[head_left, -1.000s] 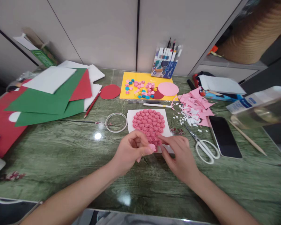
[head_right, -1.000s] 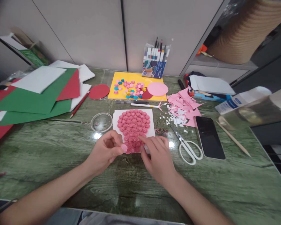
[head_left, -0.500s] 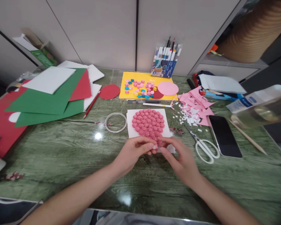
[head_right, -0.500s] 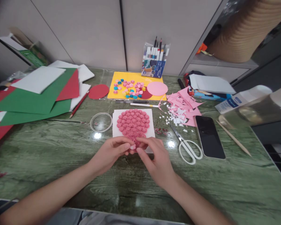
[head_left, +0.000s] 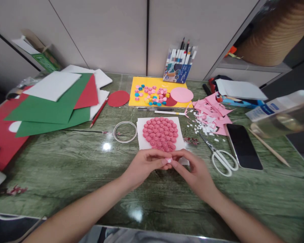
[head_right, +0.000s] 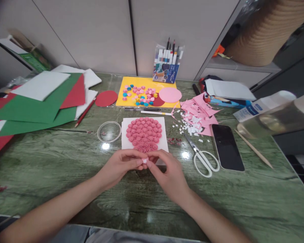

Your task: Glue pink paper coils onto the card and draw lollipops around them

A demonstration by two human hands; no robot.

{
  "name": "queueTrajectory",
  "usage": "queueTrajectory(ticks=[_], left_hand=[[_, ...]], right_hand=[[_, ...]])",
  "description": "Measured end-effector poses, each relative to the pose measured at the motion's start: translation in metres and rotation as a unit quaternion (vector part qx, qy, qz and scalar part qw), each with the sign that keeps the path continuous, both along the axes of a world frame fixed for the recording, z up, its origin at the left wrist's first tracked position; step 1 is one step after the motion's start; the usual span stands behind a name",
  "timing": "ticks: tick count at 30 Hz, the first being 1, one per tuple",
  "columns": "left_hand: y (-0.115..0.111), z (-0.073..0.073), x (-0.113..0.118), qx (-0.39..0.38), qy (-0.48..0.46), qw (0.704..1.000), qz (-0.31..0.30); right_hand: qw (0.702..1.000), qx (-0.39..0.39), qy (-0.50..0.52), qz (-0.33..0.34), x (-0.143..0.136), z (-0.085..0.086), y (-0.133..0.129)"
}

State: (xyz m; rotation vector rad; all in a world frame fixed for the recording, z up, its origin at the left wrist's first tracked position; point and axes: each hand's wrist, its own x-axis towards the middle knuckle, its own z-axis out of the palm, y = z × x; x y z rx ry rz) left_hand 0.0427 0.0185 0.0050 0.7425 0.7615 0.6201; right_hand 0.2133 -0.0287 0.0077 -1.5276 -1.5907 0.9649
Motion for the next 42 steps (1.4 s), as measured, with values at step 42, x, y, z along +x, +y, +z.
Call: queueTrajectory(ticks=[42], left_hand=[[-0.007,-0.008,0.003,0.266,0.167,0.949,0.018]], right_hand=[[0.956,0.221,-0.193,-0.009,-0.006,-0.012,-0.002]])
